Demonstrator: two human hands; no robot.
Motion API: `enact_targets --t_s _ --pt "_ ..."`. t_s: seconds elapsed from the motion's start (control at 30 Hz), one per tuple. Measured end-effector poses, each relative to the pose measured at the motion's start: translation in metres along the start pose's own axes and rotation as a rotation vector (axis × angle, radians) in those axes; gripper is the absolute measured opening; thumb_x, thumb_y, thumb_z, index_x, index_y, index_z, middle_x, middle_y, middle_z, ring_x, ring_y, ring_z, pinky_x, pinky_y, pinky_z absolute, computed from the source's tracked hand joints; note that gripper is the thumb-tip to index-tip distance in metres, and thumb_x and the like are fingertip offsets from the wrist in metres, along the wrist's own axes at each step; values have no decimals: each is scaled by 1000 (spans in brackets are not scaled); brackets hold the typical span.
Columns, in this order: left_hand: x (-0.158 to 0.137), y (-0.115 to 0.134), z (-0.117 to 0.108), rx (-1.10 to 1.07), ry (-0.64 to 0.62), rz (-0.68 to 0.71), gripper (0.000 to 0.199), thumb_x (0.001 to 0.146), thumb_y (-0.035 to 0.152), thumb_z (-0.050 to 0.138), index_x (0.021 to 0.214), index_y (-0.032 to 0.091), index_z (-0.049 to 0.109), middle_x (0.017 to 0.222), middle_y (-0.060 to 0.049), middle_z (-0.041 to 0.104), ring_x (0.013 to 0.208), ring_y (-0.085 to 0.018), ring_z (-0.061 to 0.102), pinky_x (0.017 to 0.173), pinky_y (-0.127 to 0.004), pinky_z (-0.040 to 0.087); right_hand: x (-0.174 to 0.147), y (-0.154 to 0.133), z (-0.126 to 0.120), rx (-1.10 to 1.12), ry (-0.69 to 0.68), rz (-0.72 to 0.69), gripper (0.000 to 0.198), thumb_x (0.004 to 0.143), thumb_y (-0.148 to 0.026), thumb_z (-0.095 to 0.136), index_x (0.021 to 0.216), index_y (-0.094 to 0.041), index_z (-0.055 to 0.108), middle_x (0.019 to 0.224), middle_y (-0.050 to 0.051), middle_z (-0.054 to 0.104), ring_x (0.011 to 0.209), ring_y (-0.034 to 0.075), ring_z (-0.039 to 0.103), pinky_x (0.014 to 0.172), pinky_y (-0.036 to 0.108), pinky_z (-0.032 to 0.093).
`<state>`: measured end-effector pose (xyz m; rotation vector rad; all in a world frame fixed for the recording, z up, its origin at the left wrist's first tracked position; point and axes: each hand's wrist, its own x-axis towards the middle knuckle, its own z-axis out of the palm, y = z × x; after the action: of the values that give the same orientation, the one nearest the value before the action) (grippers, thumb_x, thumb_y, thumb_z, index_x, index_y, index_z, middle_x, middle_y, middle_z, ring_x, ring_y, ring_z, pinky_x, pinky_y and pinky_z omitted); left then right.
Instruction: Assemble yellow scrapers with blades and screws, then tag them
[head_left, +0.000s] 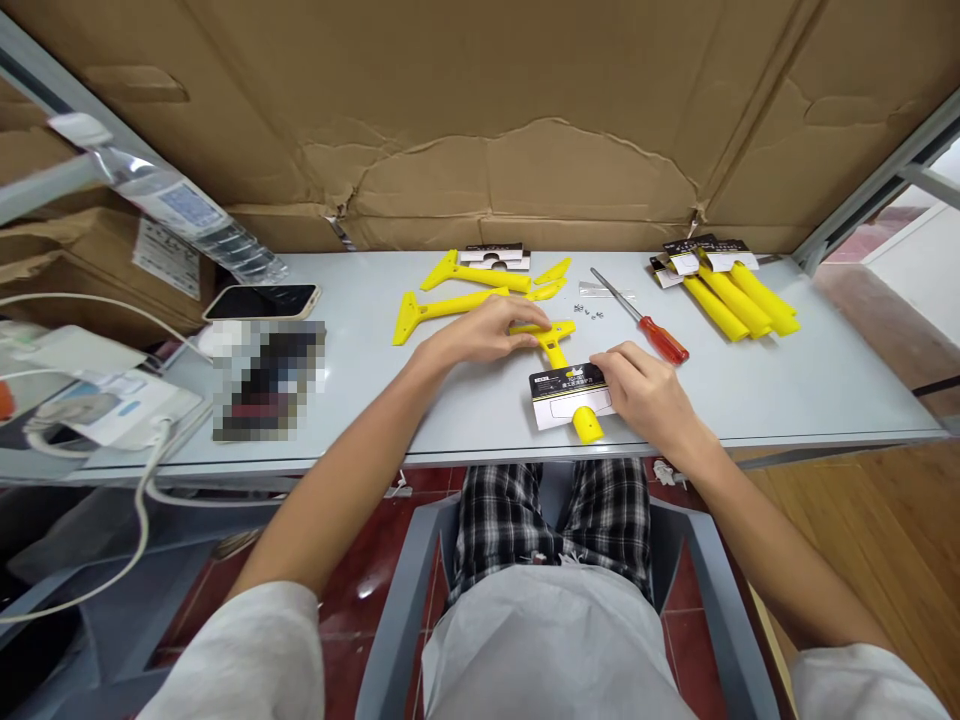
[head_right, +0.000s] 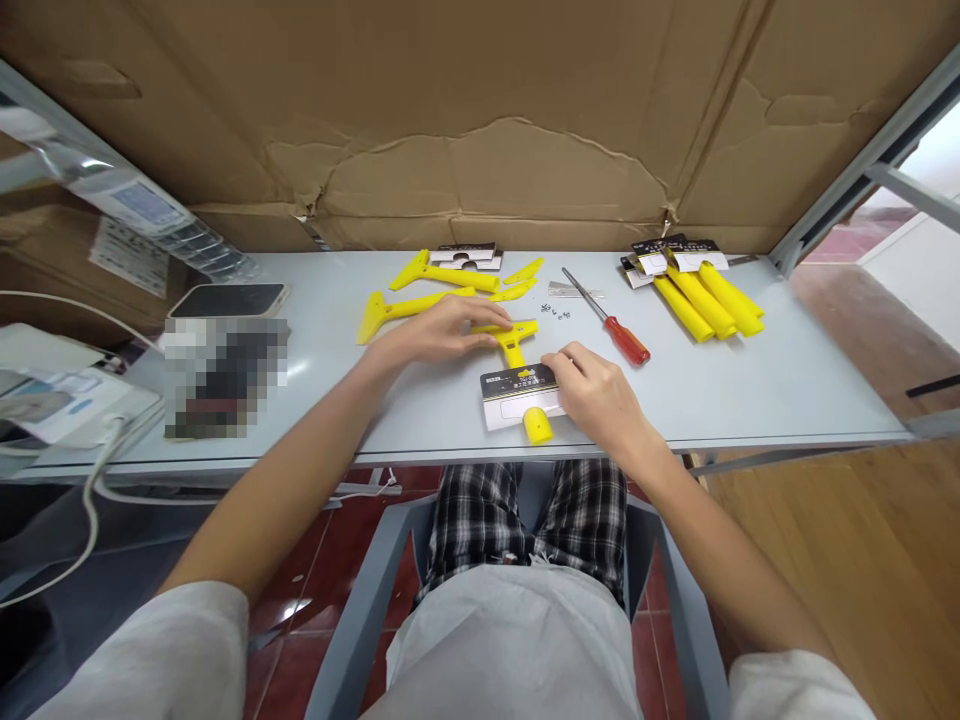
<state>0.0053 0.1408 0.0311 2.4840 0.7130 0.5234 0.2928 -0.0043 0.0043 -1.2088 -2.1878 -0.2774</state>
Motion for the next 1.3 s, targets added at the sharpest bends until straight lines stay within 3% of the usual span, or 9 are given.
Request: enact_targets --t_s 0.23,0.3,0.43,0.6,0.67,0.73,0.93,1.07,1.3 --pt "3 5 13 -6 3 -98 36 99 39 78 130 23 86 136 -12 85 124 -30 79 112 -47 60 13 12 18 65 -109 136 36 111 -15 47 123 -16 81 110 9 73 96 11 65 83 24 47" --pt "4 6 14 -15 25 -125 34 104 43 70 124 21 87 130 -11 87 118 -28 80 107 -44 61 22 16 24 84 -130 186 36 112 -19 47 123 -16 81 112 9 73 97 12 65 83 25 46" --pt "4 10 13 -41 71 -159 50 113 55 51 119 21 87 121 -10 88 112 -27 80 100 -41 62 39 17 23 96 -217 247 36 114 -25 47 123 -14 80 119 11 72 96 12 62 83 25 42" --pt "-1 33 15 48 170 -11 41 106 53 68 127 22 85 140 -12 82 132 -33 73 120 -54 53 23 -15 -6 -32 -130 333 41 114 -45 53 123 -16 81 122 12 72 85 11 59 73 27 32" --pt "-3 47 19 73 119 85 38 104 51 73 130 26 85 145 -12 79 136 -33 71 123 -56 50 8 -35 -19 -9 -111 358 45 114 -50 51 120 -16 80 111 11 73 84 11 60 72 27 32" --pt "-5 61 23 89 34 167 33 102 47 77 129 31 85 149 -9 77 142 -34 65 127 -57 44 -3 -53 -29 32 -200 376 43 112 -53 55 124 -20 79 100 7 74 79 10 61 71 26 30" --pt "-6 68 28 144 -102 201 26 94 39 86 120 34 88 155 -6 74 150 -38 56 129 -63 34 -5 -68 -30 76 -492 449 41 106 -51 62 139 -28 69 93 0 75 67 8 54 66 25 16" --pt "-7 59 29 196 -110 197 28 96 33 80 124 34 87 155 -8 73 151 -38 56 128 -65 32 -1 -62 -26 90 -518 453 40 105 -40 60 142 -27 67 92 0 74 70 9 56 69 25 18" --pt "-6 47 32 317 6 136 32 100 26 70 126 33 86 148 -10 76 141 -38 61 123 -65 34 -4 -65 -25 68 -488 414 46 104 -35 55 147 -25 70 96 3 75 72 11 58 71 26 23"
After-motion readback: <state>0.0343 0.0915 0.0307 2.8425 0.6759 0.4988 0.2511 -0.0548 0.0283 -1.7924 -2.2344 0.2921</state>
